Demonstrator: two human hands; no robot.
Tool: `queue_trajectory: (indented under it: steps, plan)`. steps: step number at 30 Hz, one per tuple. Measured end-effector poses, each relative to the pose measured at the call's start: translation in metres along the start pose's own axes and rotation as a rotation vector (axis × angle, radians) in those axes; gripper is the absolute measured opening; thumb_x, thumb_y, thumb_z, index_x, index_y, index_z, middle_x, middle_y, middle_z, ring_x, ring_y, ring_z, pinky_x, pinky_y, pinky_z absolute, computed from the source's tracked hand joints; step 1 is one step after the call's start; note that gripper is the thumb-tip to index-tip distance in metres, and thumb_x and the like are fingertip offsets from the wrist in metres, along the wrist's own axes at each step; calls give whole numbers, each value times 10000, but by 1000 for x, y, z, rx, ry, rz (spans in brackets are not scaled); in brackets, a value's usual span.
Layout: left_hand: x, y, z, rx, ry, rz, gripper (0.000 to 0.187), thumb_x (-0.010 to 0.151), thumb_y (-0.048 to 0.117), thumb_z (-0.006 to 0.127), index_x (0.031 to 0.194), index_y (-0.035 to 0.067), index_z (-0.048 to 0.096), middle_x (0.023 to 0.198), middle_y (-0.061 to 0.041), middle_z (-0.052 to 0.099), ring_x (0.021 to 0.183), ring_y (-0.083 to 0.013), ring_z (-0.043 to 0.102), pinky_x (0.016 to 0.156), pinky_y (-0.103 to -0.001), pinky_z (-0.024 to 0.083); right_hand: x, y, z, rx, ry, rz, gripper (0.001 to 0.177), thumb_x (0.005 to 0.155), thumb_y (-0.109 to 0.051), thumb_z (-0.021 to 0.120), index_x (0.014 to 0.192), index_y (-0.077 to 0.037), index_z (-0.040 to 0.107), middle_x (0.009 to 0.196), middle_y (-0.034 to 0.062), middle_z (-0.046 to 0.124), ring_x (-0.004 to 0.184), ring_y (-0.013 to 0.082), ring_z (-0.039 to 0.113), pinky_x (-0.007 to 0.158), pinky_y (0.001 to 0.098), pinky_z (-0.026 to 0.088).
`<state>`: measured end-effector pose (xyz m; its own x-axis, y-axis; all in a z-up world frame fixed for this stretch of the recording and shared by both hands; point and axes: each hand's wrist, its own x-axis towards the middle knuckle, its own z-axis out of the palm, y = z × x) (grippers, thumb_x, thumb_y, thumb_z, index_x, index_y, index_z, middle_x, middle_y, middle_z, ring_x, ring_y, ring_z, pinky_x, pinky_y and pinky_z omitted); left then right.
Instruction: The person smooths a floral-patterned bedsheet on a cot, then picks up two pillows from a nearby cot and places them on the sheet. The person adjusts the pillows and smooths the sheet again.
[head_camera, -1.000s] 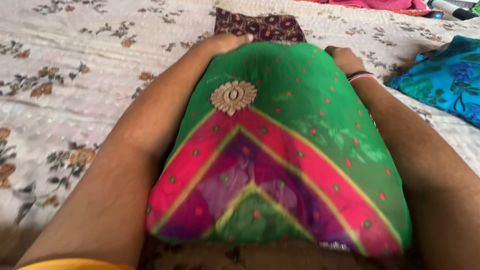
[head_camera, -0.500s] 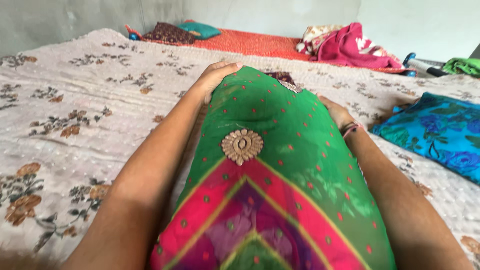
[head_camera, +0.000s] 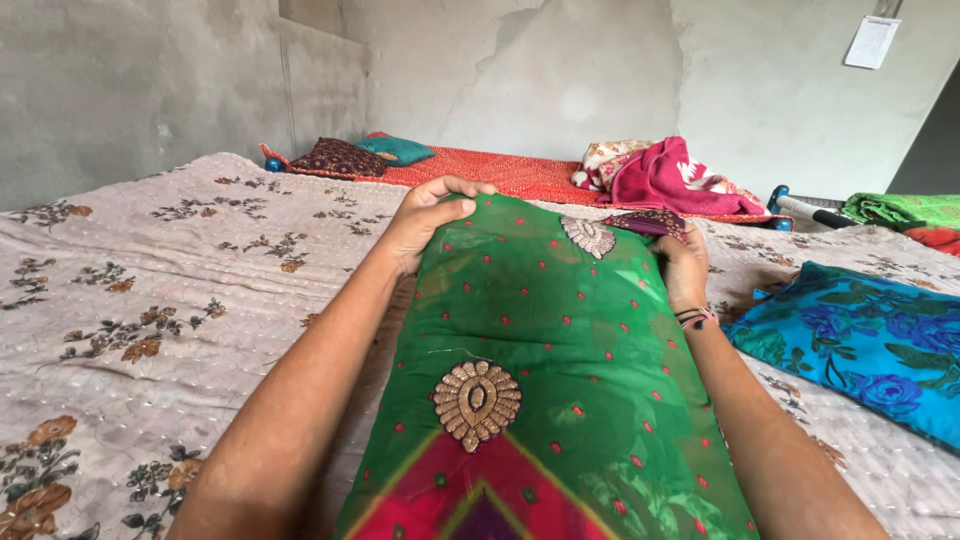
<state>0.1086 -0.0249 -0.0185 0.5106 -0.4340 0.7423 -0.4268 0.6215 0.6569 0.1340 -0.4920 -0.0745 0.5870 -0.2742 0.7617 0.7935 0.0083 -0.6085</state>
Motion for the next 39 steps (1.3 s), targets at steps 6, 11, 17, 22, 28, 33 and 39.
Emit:
queue_trajectory:
  steps: [6,11,17,22,28,33,39]
  plan:
    - [10,-25,-12,652,87,-252,227,857,116,721,1070,49,684,1066,-181,749,972,-259,710,857,-381,572,-3,20,2,-836,-104,-192,175,1066,-155,613,992,-26,706,905,92,678,803,194,607,730,367,467]
    - [39,-65,23,1582,-290,-397,432,843,409,728,1102,63,741,1108,-178,724,1046,-333,699,880,-483,551,-18,-13,48,-887,-136,1,245,1030,-231,613,955,-14,698,724,87,678,657,139,602,641,344,488]
    - [123,-103,84,1418,-248,-339,576,787,438,795,1102,-28,674,1118,-255,705,1055,-363,699,899,-462,557,28,-66,98,-739,-512,214,215,957,-182,653,836,-29,742,693,-5,682,592,57,552,557,259,458]
    - [157,-129,87,1384,-22,-616,336,863,232,649,1084,3,756,1060,-184,822,1003,-296,818,895,-432,596,41,-67,98,-765,-459,268,190,937,-222,735,887,-40,758,729,-22,688,615,49,559,562,263,449]
    - [124,-167,24,1713,32,-582,315,896,163,608,1157,60,751,1249,-177,708,1165,-340,686,957,-465,558,10,-34,86,-942,-384,67,177,931,-241,742,936,-70,783,750,85,722,643,143,619,643,331,511]
    - [128,-182,-6,1324,297,-736,278,945,125,543,1134,6,709,1213,-248,691,1142,-403,694,931,-501,559,-8,-41,100,-1059,-396,-262,146,911,-202,722,952,-71,775,942,154,734,854,316,701,785,434,539]
    - [93,-176,-21,533,299,-584,240,928,186,694,1026,-32,685,1016,-235,712,980,-419,725,784,-505,581,-37,-66,113,-1404,-393,-274,259,914,-367,718,1002,-126,754,990,148,704,894,386,683,737,523,530]
